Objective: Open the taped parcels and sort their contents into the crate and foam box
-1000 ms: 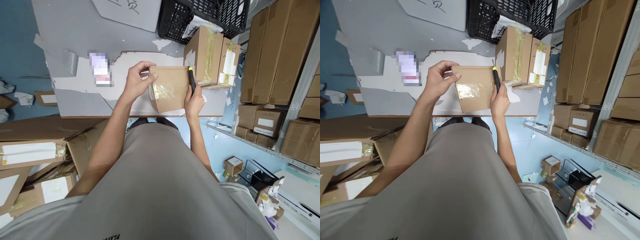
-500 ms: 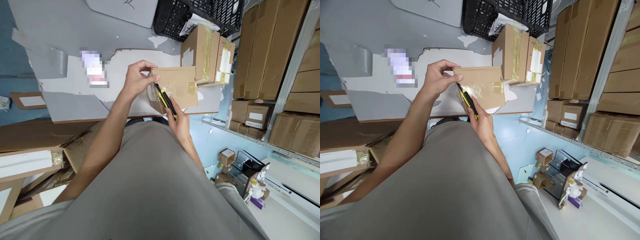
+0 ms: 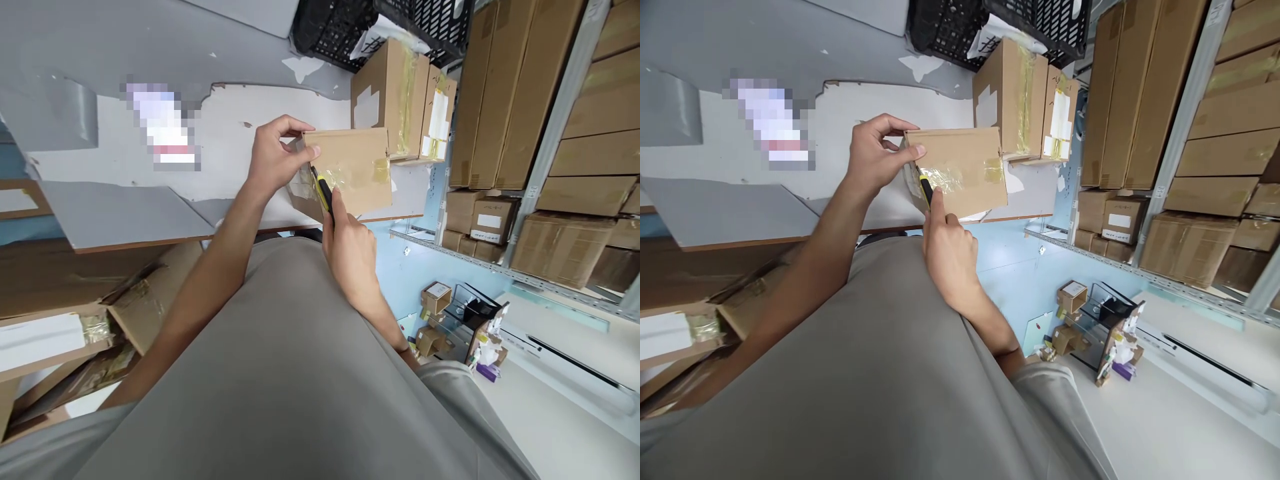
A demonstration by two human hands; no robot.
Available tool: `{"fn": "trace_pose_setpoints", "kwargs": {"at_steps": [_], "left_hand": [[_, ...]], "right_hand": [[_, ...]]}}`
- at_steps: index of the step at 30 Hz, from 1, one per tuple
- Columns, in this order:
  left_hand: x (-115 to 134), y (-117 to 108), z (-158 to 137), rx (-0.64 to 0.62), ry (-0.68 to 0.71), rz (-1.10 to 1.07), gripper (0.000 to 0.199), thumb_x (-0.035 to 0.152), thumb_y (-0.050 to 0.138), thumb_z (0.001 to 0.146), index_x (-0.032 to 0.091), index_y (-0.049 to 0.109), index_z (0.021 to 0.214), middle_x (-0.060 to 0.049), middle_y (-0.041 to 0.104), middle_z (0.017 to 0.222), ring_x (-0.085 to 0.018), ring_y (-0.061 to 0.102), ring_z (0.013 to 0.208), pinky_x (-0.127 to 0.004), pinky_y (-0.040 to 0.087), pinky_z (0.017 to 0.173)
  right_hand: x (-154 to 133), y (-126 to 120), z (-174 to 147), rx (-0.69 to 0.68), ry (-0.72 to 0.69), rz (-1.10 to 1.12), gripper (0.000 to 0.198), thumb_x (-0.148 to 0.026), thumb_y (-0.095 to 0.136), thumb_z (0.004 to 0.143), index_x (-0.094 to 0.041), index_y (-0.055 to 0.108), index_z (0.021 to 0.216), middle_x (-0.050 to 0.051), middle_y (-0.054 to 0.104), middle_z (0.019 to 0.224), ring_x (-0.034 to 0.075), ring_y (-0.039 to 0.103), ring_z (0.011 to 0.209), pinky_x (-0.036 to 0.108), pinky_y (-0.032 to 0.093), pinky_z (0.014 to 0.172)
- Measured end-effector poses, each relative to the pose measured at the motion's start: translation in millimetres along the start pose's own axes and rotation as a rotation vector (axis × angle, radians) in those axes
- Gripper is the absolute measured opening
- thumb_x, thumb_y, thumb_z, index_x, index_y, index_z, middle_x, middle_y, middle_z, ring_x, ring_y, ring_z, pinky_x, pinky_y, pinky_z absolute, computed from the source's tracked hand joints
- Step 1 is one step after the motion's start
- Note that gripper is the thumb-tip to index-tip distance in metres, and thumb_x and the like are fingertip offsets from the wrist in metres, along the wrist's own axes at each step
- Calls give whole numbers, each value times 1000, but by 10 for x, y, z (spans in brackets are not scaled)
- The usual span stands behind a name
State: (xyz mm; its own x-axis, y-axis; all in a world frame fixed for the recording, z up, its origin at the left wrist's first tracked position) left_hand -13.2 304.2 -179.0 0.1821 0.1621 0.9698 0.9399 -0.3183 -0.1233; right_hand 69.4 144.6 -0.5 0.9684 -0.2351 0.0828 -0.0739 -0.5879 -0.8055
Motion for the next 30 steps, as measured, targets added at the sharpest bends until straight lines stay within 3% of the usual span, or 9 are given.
{"fn": "trace_pose_setpoints", "kwargs": {"at_steps": [5,10,16,25,30], "left_hand": [[121,-6,-49,-16,27,19,48,57,74,111,17,77,138,-4,80,154,-26,70,148,-44,63,121],[206,-8,-86,23,94,-66,55,79,77,102,31,77,128,8,87,130,-22,70,140,-50,65,120],[178,2,-83,99,182,-193,57,80,91,87,31,79,114,-4,88,121,-33,78,129,-55,69,115],[132,32,-112,103,208,-160,50,69,88,96,31,80,128,-10,83,132,-38,75,141,-62,61,129],[111,22,-114,110,214,-177,52,71,88,95,33,80,130,-10,83,134,-38,77,140,-60,66,123]], "right_hand": [[-68,-100,-54,-34,52,-67,74,-35,36,122,-16,18,192,24,85,114,39,84,97,50,66,92],[-79,-106,-145,-100,115,-143,74,-26,41,122,-15,17,192,20,86,116,33,86,102,46,66,98],[-104,-94,-215,-132,150,-192,74,-20,44,121,-16,19,191,19,87,120,29,86,103,40,66,98],[-101,-34,-239,-140,134,-173,75,-22,45,122,-19,17,192,19,86,120,30,86,103,41,67,97],[-29,20,-242,-124,106,-153,78,-23,45,122,-19,12,193,19,86,122,29,85,105,40,66,98]]}}
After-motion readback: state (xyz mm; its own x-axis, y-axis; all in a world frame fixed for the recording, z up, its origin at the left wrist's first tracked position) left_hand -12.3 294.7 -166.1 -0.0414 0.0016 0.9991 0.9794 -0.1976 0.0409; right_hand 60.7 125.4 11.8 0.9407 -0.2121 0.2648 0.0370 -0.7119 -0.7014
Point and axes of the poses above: each hand's wrist, its own z-axis towards the middle knuckle, its own y-axis out of the palm, x = y × z, the point moved 7 cm from there along z, towards the middle knuckle
